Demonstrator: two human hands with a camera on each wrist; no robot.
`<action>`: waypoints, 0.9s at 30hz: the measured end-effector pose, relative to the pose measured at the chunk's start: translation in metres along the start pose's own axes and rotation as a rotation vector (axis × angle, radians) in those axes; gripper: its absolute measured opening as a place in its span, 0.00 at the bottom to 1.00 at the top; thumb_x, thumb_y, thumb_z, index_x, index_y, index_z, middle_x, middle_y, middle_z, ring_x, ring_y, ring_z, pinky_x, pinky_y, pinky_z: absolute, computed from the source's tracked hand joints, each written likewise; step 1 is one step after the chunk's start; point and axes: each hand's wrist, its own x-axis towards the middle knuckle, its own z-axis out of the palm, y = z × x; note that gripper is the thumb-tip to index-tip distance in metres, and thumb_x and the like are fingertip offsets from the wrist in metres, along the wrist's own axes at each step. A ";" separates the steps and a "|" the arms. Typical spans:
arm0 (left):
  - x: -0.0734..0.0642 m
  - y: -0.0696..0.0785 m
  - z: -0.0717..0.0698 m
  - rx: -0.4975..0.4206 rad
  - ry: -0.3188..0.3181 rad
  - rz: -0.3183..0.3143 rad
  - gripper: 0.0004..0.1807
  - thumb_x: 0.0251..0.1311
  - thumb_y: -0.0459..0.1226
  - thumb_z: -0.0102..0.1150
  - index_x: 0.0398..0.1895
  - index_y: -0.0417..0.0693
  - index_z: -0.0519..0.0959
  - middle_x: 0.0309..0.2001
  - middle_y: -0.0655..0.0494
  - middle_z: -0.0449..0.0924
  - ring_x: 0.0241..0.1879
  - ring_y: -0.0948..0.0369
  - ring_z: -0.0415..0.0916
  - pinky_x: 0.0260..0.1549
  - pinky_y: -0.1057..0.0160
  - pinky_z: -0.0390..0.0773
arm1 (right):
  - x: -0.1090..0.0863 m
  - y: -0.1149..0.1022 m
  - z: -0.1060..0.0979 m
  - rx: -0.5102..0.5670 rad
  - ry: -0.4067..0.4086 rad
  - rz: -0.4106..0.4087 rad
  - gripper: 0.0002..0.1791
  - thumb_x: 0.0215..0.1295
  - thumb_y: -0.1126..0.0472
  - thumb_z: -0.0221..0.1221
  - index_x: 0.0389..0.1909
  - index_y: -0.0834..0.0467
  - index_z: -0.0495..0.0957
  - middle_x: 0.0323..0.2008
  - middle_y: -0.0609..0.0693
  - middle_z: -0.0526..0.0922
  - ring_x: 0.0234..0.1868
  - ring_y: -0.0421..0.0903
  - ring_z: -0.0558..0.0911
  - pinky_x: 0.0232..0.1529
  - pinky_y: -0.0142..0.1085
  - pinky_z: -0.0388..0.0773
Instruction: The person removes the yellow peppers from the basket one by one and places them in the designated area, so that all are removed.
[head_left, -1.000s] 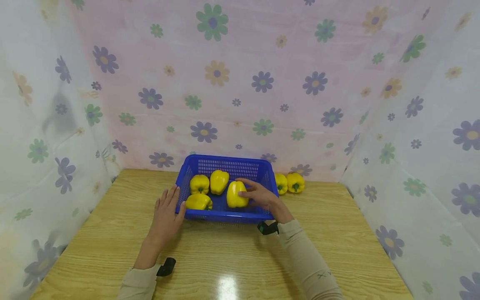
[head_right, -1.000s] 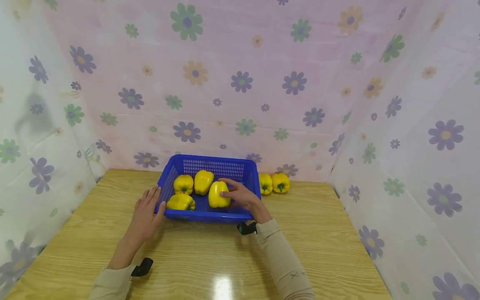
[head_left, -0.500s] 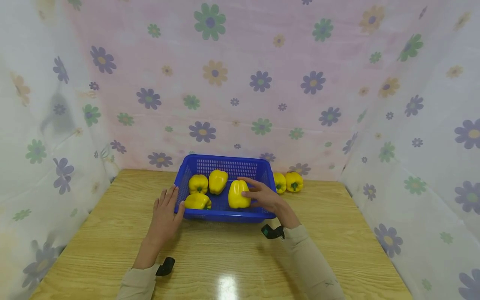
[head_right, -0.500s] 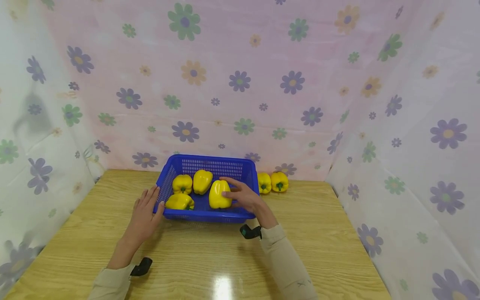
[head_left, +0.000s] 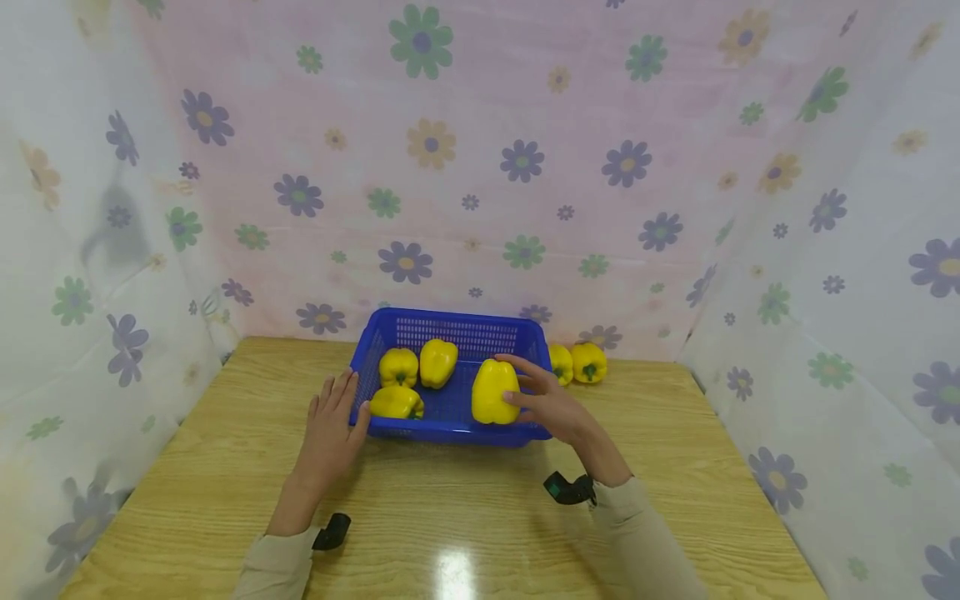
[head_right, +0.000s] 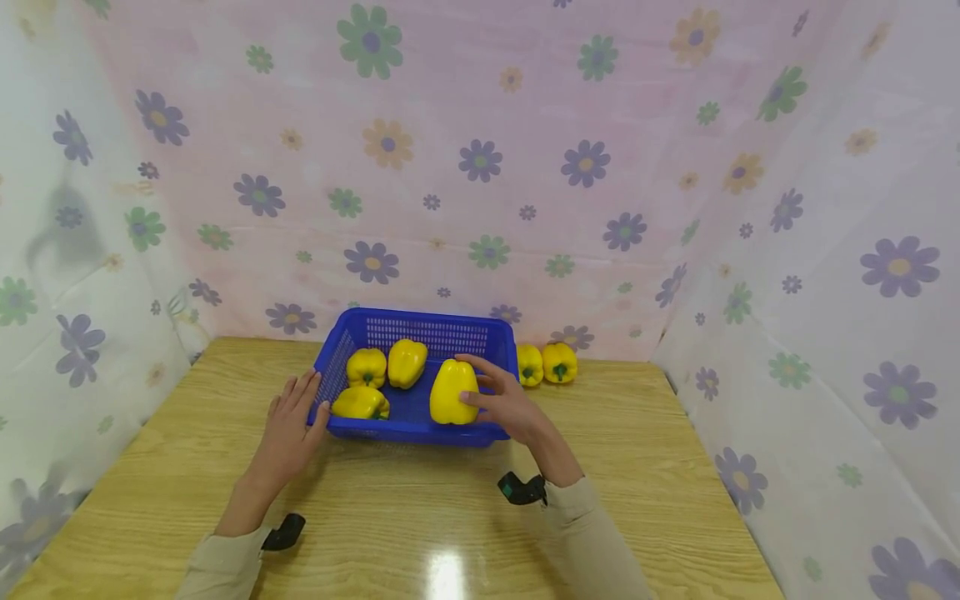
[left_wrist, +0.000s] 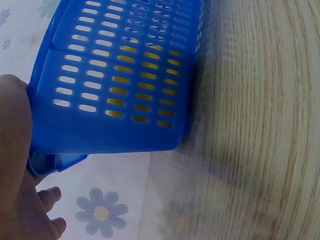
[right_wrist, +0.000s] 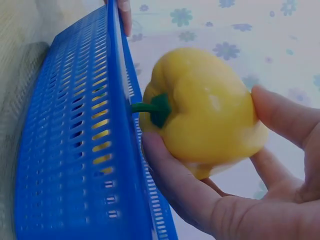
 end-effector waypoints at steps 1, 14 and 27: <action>0.000 0.000 0.000 0.002 0.002 0.001 0.33 0.78 0.42 0.45 0.78 0.33 0.56 0.79 0.36 0.52 0.78 0.33 0.42 0.71 0.27 0.43 | -0.003 -0.001 0.000 0.009 0.004 -0.006 0.37 0.76 0.61 0.57 0.81 0.49 0.54 0.76 0.64 0.58 0.63 0.59 0.78 0.59 0.60 0.78; 0.000 0.002 0.000 0.017 0.007 0.002 0.33 0.78 0.42 0.45 0.78 0.33 0.56 0.79 0.35 0.52 0.78 0.33 0.43 0.71 0.27 0.43 | -0.051 0.004 -0.027 0.022 0.079 -0.079 0.37 0.77 0.62 0.55 0.81 0.52 0.52 0.74 0.70 0.57 0.58 0.48 0.82 0.54 0.47 0.83; 0.000 0.002 0.001 0.008 0.014 0.010 0.33 0.78 0.42 0.45 0.78 0.32 0.56 0.79 0.35 0.52 0.78 0.33 0.43 0.70 0.27 0.43 | -0.081 0.024 -0.067 0.081 0.203 -0.107 0.34 0.79 0.63 0.51 0.81 0.52 0.53 0.66 0.54 0.67 0.56 0.43 0.82 0.51 0.44 0.84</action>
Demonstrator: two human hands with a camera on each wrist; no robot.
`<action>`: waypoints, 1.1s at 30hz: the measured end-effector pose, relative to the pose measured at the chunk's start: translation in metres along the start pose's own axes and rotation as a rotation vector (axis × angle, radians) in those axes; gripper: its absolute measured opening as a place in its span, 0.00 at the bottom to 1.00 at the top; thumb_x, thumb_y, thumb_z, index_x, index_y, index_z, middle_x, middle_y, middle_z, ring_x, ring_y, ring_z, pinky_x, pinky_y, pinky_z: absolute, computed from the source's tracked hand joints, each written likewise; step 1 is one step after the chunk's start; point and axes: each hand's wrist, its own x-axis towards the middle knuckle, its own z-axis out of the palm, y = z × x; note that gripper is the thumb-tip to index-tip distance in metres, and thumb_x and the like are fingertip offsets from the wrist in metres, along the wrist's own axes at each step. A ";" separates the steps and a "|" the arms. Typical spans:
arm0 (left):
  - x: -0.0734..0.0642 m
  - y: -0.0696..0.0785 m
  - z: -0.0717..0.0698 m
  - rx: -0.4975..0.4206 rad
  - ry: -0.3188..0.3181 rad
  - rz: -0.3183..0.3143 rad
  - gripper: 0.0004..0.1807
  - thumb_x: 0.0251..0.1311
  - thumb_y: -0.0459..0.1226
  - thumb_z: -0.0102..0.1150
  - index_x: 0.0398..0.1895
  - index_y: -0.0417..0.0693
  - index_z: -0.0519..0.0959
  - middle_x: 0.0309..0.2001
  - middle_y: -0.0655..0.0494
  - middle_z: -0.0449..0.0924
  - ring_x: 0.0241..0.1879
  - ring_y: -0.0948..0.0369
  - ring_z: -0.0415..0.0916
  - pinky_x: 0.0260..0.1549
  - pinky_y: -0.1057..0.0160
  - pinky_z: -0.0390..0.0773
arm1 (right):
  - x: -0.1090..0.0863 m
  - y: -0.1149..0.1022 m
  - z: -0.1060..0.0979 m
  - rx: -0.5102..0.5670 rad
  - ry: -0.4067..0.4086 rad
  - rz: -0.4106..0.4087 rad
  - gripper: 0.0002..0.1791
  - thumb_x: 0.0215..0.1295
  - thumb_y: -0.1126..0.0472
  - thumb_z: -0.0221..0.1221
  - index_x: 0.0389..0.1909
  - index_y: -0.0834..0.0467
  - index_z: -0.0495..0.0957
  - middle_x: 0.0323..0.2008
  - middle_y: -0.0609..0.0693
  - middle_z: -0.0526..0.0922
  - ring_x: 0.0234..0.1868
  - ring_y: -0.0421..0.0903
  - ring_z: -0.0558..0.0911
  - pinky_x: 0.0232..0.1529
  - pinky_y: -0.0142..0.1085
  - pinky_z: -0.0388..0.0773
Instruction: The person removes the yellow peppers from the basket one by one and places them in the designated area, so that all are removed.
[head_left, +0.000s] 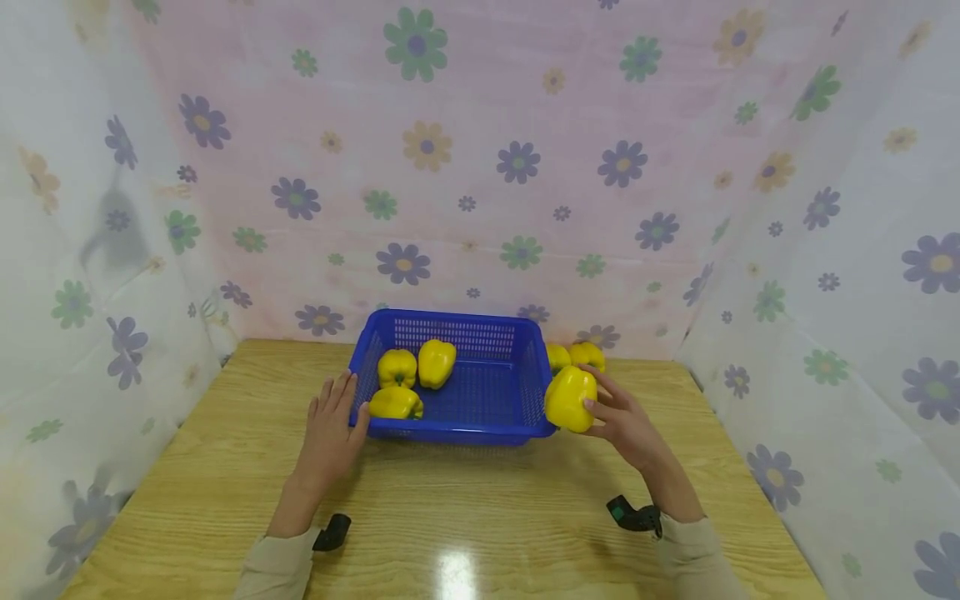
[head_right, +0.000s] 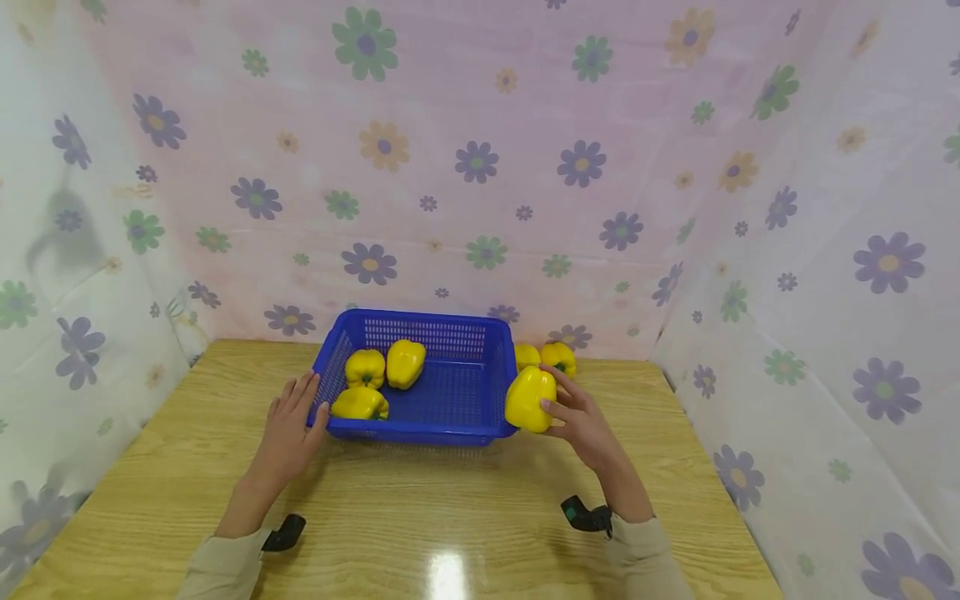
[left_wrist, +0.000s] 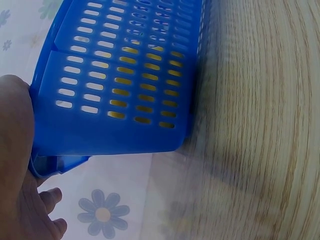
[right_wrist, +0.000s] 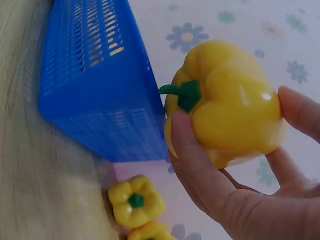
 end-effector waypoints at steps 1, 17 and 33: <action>0.000 0.000 0.000 0.001 0.000 0.001 0.33 0.78 0.42 0.45 0.78 0.32 0.56 0.79 0.35 0.52 0.78 0.33 0.43 0.70 0.27 0.43 | -0.002 0.002 -0.003 0.010 0.010 0.004 0.34 0.79 0.62 0.50 0.81 0.52 0.52 0.65 0.50 0.68 0.57 0.42 0.82 0.51 0.44 0.84; -0.001 0.008 -0.008 0.060 -0.050 -0.021 0.34 0.79 0.46 0.42 0.79 0.34 0.54 0.80 0.37 0.50 0.79 0.35 0.41 0.71 0.26 0.40 | -0.020 0.036 -0.046 -0.122 0.116 0.184 0.38 0.80 0.54 0.51 0.83 0.53 0.44 0.75 0.65 0.57 0.55 0.40 0.81 0.52 0.44 0.83; -0.002 0.006 -0.007 0.045 -0.062 -0.039 0.34 0.79 0.45 0.42 0.80 0.36 0.53 0.80 0.38 0.49 0.80 0.37 0.39 0.70 0.26 0.37 | -0.018 0.057 -0.089 -0.233 0.113 0.120 0.38 0.80 0.56 0.51 0.83 0.53 0.44 0.76 0.73 0.51 0.53 0.29 0.80 0.52 0.42 0.83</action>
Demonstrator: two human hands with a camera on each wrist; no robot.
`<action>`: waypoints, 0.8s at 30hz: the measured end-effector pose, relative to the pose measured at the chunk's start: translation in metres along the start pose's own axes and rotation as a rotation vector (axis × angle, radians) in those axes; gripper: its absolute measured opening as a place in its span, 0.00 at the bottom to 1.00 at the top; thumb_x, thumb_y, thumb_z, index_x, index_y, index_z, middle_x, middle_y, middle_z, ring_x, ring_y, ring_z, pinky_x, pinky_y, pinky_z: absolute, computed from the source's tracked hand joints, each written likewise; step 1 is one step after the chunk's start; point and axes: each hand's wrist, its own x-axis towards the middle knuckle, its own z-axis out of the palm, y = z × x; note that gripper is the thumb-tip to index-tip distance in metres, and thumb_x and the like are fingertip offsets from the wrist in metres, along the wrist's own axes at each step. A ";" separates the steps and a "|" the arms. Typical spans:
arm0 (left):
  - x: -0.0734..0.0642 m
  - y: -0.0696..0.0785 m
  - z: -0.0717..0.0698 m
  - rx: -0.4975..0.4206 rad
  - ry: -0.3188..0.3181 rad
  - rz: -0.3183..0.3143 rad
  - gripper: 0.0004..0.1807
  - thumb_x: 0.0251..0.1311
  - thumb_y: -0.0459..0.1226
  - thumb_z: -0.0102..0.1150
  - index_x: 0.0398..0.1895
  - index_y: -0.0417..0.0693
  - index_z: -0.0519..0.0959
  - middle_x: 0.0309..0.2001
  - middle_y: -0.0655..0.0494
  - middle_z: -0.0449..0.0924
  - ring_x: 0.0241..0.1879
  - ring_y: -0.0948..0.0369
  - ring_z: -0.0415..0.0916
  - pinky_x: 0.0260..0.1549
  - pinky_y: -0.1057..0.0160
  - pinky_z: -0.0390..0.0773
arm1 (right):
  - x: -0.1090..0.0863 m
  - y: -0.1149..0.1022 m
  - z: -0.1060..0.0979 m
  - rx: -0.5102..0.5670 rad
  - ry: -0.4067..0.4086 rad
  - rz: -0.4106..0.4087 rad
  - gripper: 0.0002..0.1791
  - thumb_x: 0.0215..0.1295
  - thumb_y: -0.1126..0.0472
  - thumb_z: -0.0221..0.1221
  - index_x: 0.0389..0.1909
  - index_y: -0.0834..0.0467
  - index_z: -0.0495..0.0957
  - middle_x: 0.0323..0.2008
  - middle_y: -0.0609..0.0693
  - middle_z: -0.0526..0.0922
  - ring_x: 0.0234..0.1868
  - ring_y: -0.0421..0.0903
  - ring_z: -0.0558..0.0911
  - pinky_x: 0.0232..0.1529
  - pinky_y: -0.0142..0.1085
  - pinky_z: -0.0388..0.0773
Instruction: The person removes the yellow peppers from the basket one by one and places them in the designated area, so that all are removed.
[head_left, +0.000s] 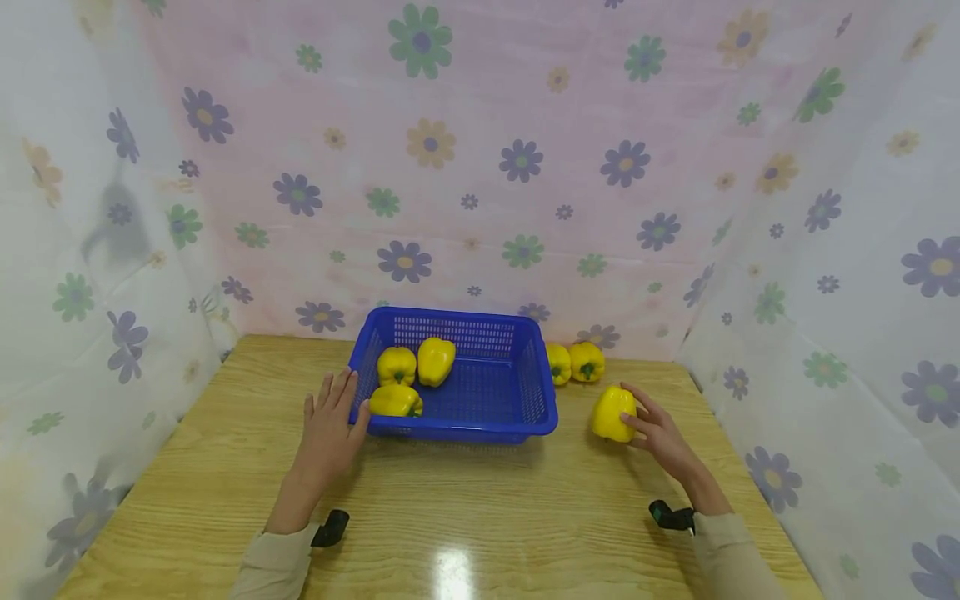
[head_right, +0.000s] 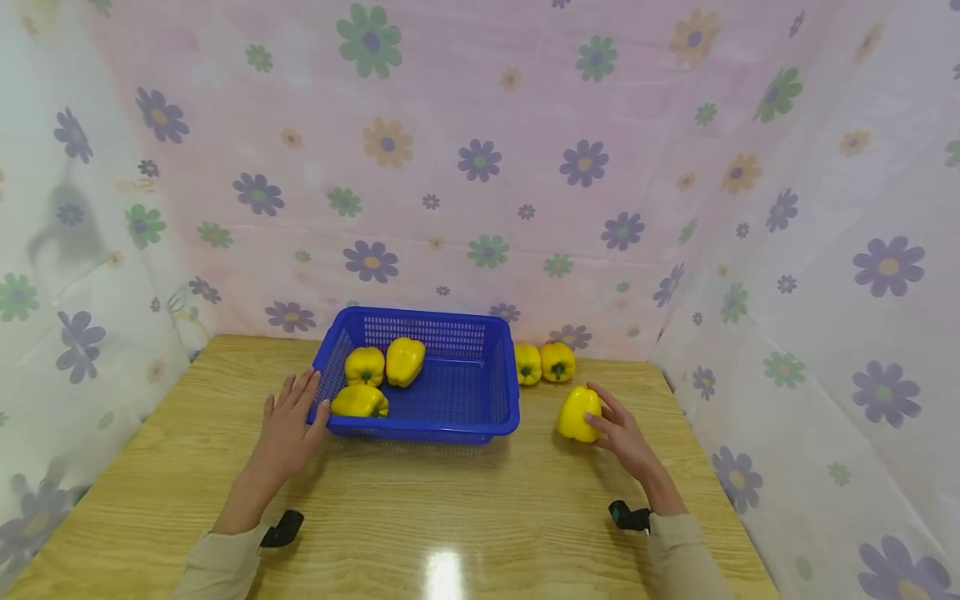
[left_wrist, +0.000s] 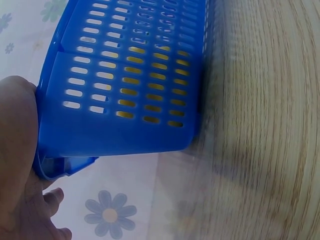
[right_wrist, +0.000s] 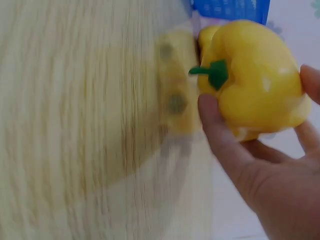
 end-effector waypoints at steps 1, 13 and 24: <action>0.000 0.000 0.000 -0.002 0.000 0.000 0.34 0.79 0.45 0.42 0.80 0.36 0.53 0.80 0.38 0.49 0.80 0.37 0.39 0.70 0.26 0.36 | 0.002 0.002 -0.002 -0.010 0.000 -0.005 0.38 0.80 0.56 0.51 0.83 0.53 0.44 0.76 0.73 0.51 0.54 0.29 0.80 0.52 0.41 0.83; 0.001 -0.001 -0.001 0.012 0.002 0.008 0.34 0.79 0.45 0.43 0.80 0.36 0.53 0.80 0.37 0.49 0.80 0.37 0.38 0.70 0.25 0.38 | 0.019 0.011 -0.024 -0.134 0.045 -0.035 0.39 0.80 0.54 0.52 0.83 0.50 0.45 0.76 0.76 0.52 0.54 0.29 0.77 0.53 0.45 0.83; 0.002 -0.003 0.003 0.015 0.016 0.008 0.34 0.79 0.45 0.44 0.80 0.36 0.54 0.80 0.37 0.50 0.80 0.37 0.39 0.70 0.26 0.39 | 0.043 0.005 -0.042 -0.202 0.074 -0.065 0.39 0.80 0.55 0.52 0.83 0.56 0.43 0.75 0.77 0.52 0.63 0.53 0.77 0.55 0.57 0.80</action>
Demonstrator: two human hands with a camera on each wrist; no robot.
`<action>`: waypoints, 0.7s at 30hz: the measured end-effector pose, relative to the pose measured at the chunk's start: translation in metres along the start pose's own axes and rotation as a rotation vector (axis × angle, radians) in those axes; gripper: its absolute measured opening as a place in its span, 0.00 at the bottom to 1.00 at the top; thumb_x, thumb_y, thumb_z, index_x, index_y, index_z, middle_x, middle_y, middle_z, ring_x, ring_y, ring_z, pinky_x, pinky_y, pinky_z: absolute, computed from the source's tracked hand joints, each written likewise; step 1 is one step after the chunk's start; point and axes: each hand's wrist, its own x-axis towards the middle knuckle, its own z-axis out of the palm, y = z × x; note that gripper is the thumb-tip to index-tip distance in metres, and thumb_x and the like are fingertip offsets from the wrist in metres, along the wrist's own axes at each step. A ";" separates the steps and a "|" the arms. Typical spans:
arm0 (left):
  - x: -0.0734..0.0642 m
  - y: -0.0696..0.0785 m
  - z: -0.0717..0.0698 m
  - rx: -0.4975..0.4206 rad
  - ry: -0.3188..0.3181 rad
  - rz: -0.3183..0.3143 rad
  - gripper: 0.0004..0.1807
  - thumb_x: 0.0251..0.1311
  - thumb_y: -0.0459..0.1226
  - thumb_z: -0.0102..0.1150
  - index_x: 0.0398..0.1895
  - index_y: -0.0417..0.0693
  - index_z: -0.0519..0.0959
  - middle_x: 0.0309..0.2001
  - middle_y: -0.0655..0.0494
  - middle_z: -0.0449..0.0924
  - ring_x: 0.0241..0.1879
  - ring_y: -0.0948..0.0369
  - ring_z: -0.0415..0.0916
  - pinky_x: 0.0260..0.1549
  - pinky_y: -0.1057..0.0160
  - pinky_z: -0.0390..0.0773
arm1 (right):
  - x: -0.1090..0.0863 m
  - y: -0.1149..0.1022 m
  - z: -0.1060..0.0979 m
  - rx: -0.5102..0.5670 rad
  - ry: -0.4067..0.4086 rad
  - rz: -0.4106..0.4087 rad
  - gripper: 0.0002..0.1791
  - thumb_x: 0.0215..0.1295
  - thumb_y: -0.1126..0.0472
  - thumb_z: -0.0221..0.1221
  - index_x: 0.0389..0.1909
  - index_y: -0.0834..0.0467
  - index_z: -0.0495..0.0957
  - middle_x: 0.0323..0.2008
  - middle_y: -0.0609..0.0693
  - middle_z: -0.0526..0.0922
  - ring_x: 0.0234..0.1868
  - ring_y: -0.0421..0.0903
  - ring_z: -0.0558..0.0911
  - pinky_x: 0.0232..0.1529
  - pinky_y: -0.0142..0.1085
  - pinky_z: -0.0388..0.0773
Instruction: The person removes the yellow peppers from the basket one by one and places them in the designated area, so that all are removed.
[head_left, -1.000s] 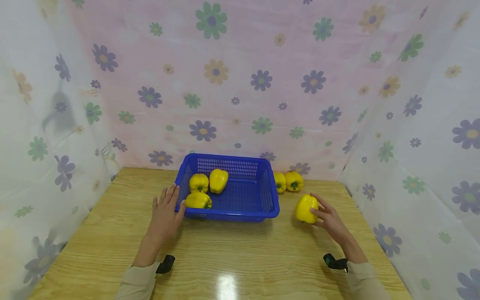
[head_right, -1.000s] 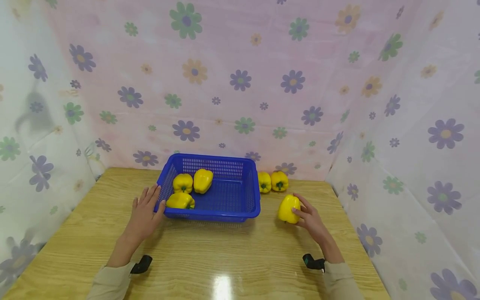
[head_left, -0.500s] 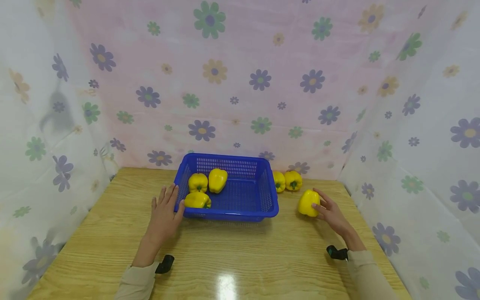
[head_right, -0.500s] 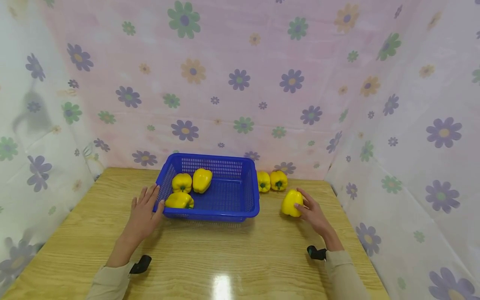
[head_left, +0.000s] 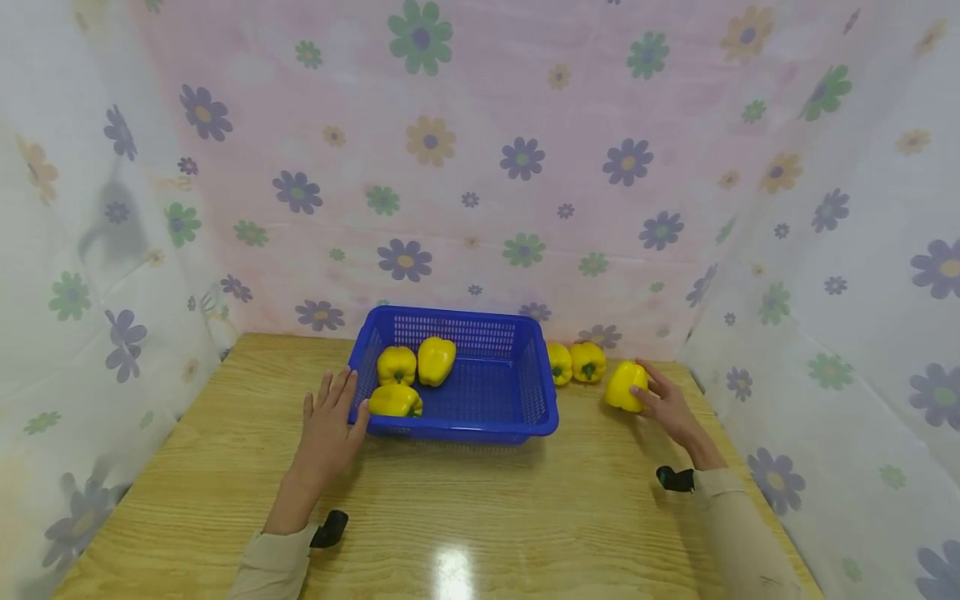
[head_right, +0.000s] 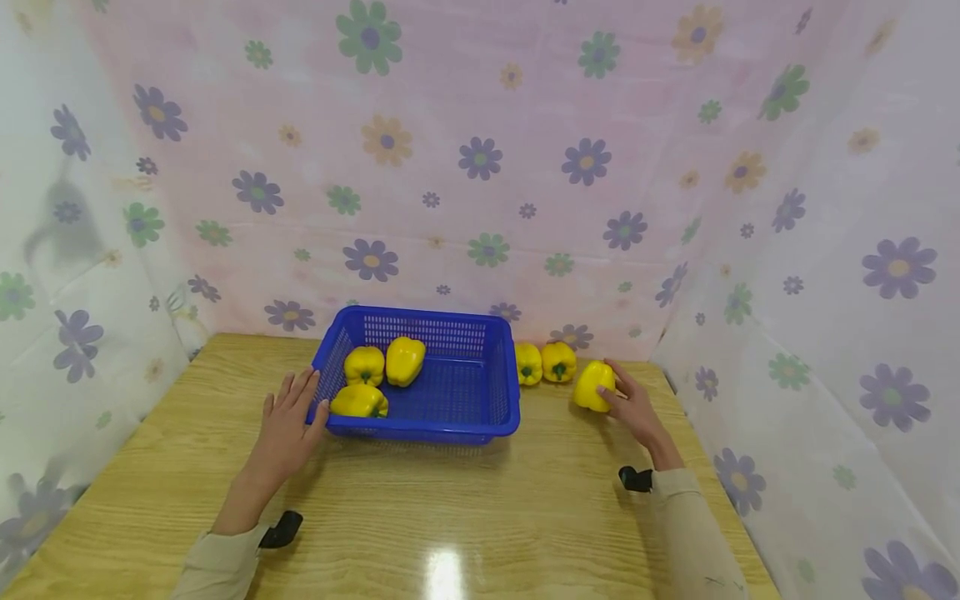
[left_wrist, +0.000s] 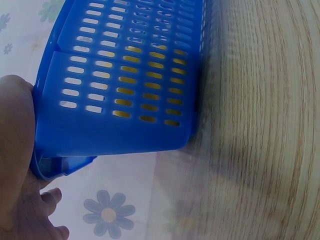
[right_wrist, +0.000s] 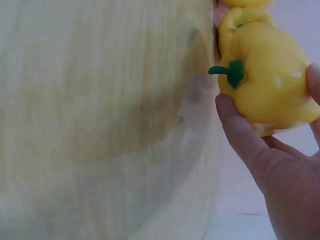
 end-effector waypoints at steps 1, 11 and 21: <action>0.000 0.000 0.000 0.001 -0.001 0.000 0.34 0.79 0.45 0.43 0.80 0.36 0.54 0.80 0.37 0.50 0.80 0.37 0.39 0.70 0.26 0.39 | 0.003 0.000 -0.002 -0.018 -0.002 0.001 0.39 0.80 0.55 0.51 0.83 0.56 0.43 0.75 0.77 0.53 0.63 0.58 0.76 0.55 0.57 0.81; -0.001 0.000 -0.002 -0.007 0.000 0.004 0.34 0.79 0.45 0.43 0.80 0.35 0.53 0.80 0.37 0.50 0.79 0.36 0.40 0.71 0.26 0.39 | 0.027 0.000 -0.010 -0.089 0.053 -0.026 0.37 0.80 0.59 0.50 0.82 0.60 0.45 0.73 0.79 0.56 0.63 0.74 0.71 0.47 0.43 0.86; -0.001 -0.001 0.000 -0.020 0.004 0.004 0.34 0.79 0.44 0.45 0.80 0.36 0.54 0.80 0.37 0.50 0.79 0.36 0.39 0.70 0.26 0.39 | 0.041 0.005 -0.014 -0.139 0.027 0.016 0.38 0.80 0.60 0.50 0.82 0.62 0.43 0.73 0.81 0.52 0.70 0.77 0.62 0.51 0.44 0.84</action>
